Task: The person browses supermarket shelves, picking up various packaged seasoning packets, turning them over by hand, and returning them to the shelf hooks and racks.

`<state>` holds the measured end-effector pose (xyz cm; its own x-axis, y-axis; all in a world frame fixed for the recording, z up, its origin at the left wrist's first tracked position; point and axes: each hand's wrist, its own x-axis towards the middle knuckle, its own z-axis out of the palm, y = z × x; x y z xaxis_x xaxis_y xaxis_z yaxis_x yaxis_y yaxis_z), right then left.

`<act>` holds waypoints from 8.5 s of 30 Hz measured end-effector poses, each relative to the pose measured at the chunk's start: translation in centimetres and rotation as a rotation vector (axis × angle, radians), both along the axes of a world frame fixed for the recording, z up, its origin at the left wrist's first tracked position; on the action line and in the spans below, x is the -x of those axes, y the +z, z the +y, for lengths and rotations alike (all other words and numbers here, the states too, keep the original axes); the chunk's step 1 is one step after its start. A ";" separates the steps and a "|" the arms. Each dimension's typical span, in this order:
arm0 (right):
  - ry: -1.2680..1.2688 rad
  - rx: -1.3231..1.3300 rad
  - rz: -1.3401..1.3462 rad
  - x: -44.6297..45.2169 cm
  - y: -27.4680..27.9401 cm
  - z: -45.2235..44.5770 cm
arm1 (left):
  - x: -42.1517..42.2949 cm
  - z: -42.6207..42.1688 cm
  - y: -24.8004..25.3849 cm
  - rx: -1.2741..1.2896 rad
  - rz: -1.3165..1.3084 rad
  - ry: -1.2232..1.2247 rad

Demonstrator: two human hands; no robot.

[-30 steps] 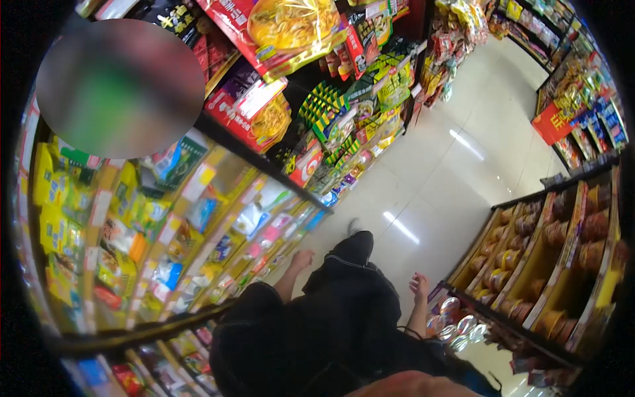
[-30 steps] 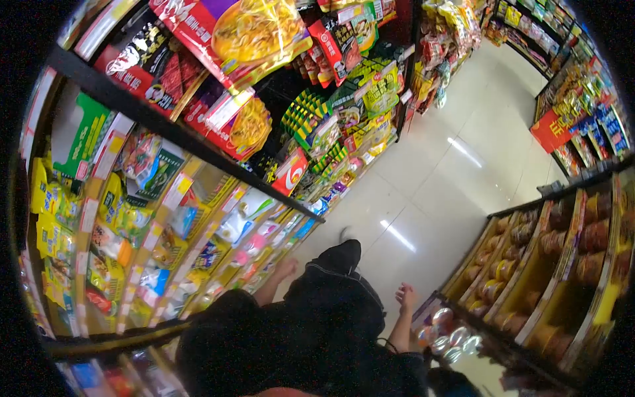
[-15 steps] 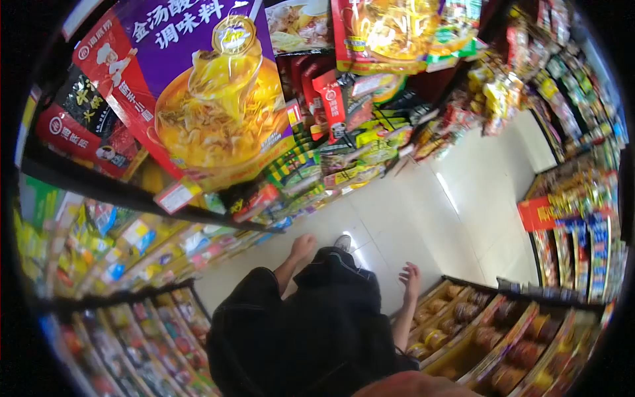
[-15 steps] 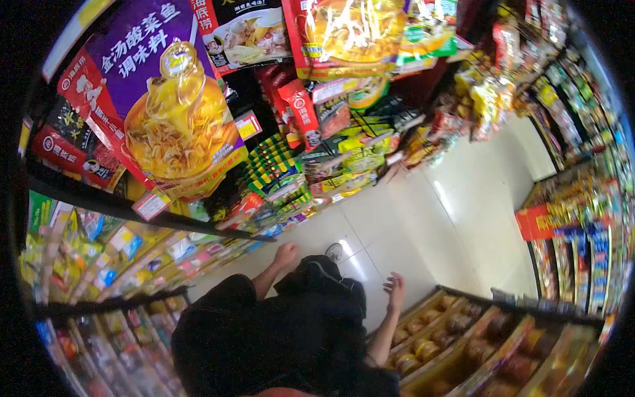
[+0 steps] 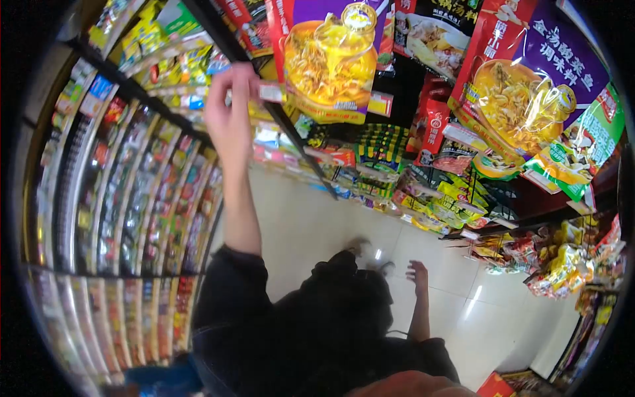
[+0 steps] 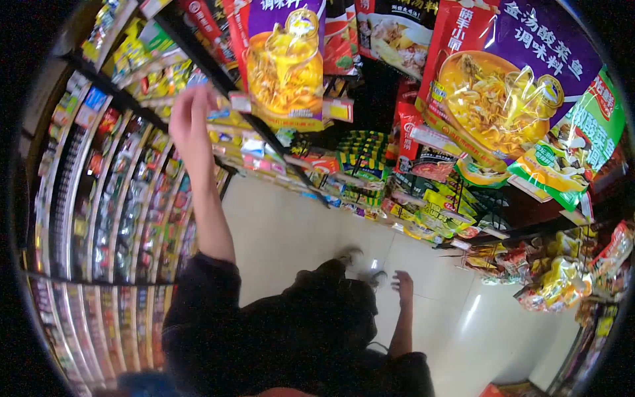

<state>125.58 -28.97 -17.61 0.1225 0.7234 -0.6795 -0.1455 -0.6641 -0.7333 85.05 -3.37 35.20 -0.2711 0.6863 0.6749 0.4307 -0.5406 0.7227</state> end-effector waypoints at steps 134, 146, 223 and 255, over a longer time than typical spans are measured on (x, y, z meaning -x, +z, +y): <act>-0.572 -1.248 -1.211 -4.3 56.9 23.1 | -5.8 -13.3 -35.7 0.396 0.501 -0.315; -0.259 -1.322 -1.090 -6.6 57.0 21.2 | -8.4 -31.4 -41.4 0.738 0.449 -0.307; -0.177 -0.927 -0.272 -20.0 31.5 19.1 | -43.7 10.4 -16.8 0.265 -0.177 -1.148; -0.283 -0.867 -0.549 -3.9 18.6 3.8 | -23.6 3.0 -21.3 0.183 -0.194 -0.417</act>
